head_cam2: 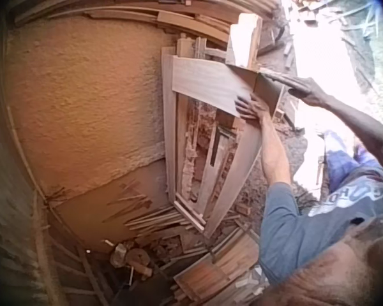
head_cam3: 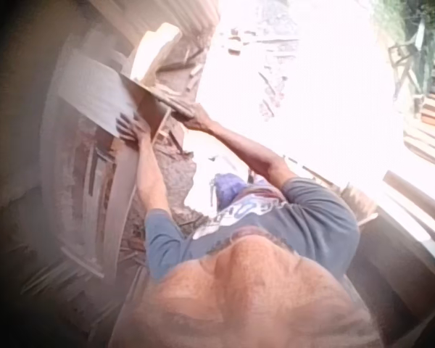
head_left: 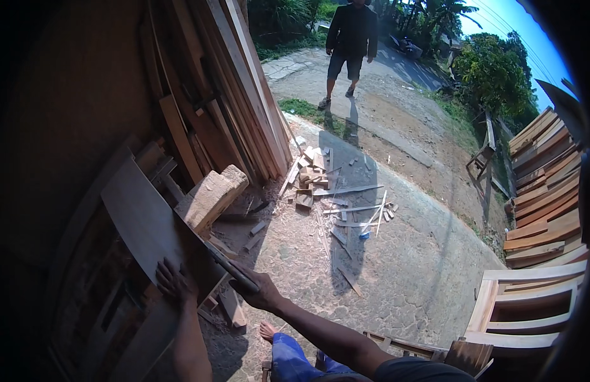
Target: The person uses a square to align a wooden board on a workbench. Then, they cut the board using a hand saw.
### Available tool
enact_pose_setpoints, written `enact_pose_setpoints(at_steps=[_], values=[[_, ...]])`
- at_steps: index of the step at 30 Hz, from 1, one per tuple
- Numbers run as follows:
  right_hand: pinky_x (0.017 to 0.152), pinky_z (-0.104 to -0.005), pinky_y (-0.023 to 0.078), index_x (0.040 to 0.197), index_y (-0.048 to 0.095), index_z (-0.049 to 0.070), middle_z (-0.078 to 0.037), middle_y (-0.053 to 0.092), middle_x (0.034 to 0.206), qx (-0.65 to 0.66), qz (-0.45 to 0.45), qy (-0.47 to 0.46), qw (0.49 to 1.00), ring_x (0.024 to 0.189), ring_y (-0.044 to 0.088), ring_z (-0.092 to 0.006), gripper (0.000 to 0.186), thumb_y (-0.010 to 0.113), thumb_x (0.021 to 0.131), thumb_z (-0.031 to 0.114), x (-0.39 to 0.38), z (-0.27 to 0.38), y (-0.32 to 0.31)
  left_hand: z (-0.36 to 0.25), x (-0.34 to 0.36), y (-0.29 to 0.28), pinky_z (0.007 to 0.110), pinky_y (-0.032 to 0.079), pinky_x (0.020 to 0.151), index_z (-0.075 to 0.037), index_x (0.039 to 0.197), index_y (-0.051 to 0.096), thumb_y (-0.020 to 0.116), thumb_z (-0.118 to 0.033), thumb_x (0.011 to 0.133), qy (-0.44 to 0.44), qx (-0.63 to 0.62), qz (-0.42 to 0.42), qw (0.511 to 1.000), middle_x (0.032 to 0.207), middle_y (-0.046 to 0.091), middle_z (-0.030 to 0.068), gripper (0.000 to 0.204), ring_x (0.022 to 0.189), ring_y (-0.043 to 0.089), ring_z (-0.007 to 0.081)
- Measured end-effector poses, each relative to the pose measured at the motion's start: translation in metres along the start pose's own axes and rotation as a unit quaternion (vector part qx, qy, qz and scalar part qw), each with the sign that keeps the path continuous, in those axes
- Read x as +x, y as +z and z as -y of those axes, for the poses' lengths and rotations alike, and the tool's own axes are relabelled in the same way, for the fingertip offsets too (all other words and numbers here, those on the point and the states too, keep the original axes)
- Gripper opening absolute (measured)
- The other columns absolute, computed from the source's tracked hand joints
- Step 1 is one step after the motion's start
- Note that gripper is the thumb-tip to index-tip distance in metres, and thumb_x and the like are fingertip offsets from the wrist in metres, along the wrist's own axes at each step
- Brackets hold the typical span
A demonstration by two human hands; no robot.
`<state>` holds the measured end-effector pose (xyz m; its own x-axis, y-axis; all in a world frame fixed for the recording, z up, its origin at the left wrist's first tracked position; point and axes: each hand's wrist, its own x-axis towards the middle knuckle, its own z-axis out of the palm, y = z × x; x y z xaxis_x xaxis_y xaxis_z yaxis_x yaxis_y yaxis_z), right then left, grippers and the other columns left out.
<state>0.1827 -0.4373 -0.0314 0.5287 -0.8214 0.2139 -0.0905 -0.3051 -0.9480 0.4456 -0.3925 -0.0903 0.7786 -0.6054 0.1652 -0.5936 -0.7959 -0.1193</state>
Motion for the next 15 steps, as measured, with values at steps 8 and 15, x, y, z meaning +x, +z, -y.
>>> enact_pose_setpoints(at_steps=[8,15], values=[[0.077,-0.0455,0.060,0.152,0.048,0.019,-0.023,0.071,0.115,0.003,-0.023,-0.032,0.999,0.095,0.072,-0.0443,0.062,0.072,0.095,0.027,-0.003,-0.007,0.000,-0.003,-0.004,-0.001,0.059,0.024,0.122,-0.010,0.161,0.033,0.038,-0.047,0.108,-0.005,-0.001,0.019,1.000,0.169,0.028,0.0111,0.065,0.155,0.026,0.0319],[0.075,-0.0506,0.061,0.155,0.043,0.023,-0.024,0.071,0.113,-0.003,0.001,-0.007,1.000,0.092,0.070,-0.0469,0.068,0.071,0.093,0.026,-0.001,0.000,-0.002,-0.004,-0.004,0.001,0.056,0.028,0.120,-0.012,0.160,0.035,0.039,-0.045,0.108,-0.001,0.020,-0.007,1.000,0.167,0.031,0.0093,0.062,0.154,0.029,0.0302]])
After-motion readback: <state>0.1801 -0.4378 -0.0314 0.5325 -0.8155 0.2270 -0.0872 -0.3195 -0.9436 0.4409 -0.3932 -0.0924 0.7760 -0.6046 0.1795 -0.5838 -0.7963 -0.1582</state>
